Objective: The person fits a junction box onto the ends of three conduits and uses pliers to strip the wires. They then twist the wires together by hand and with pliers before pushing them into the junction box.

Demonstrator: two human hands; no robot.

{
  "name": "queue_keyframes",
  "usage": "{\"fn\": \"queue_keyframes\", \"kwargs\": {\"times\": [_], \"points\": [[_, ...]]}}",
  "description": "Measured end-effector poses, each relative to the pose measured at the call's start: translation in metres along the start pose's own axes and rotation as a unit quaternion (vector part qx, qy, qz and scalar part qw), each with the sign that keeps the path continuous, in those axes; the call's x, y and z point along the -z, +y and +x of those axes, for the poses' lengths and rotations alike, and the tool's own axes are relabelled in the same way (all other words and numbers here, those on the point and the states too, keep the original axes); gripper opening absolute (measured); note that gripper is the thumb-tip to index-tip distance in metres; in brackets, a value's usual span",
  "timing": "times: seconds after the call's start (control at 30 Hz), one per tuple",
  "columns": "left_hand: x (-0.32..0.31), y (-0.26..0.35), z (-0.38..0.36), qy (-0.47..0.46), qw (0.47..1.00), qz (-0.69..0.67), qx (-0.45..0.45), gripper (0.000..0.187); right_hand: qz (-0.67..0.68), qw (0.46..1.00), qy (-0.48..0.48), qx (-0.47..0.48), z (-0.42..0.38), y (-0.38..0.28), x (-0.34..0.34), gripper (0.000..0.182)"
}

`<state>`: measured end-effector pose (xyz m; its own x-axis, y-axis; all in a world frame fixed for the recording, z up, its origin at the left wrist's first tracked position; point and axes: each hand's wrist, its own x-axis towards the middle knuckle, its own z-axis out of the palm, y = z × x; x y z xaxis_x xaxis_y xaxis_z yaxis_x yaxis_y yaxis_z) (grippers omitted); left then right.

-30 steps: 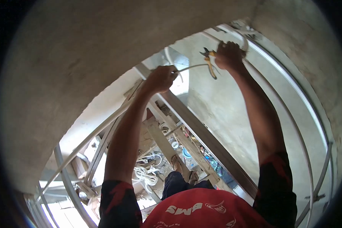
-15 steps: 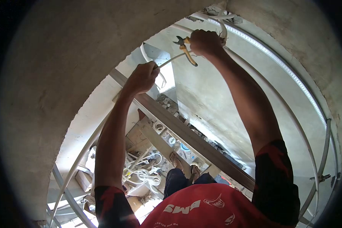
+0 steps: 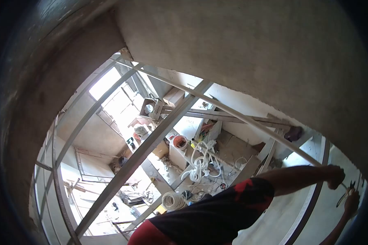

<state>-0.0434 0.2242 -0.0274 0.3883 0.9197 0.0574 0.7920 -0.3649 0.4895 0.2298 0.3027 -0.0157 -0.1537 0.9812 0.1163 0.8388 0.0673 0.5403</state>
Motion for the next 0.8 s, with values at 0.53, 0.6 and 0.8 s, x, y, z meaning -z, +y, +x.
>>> {"fn": "queue_keyframes", "kwargs": {"times": [0.53, 0.6, 0.8], "points": [[-0.035, 0.036, 0.010, 0.105, 0.984, 0.141, -0.014, 0.027, 0.010, 0.947, 0.316, 0.063, 0.009, 0.066, -0.026, 0.031], [-0.058, 0.036, 0.023, 0.213, 0.958, 0.189, -0.020, 0.023, -0.099, 0.911, 0.388, 0.101, 0.030, 0.099, -0.060, 0.033], [-0.054, 0.041, -0.003, 0.337, 0.911, 0.235, -0.029, 0.011, 0.538, 0.808, 0.240, -0.026, -0.067, 0.021, 0.018, 0.036]]}}
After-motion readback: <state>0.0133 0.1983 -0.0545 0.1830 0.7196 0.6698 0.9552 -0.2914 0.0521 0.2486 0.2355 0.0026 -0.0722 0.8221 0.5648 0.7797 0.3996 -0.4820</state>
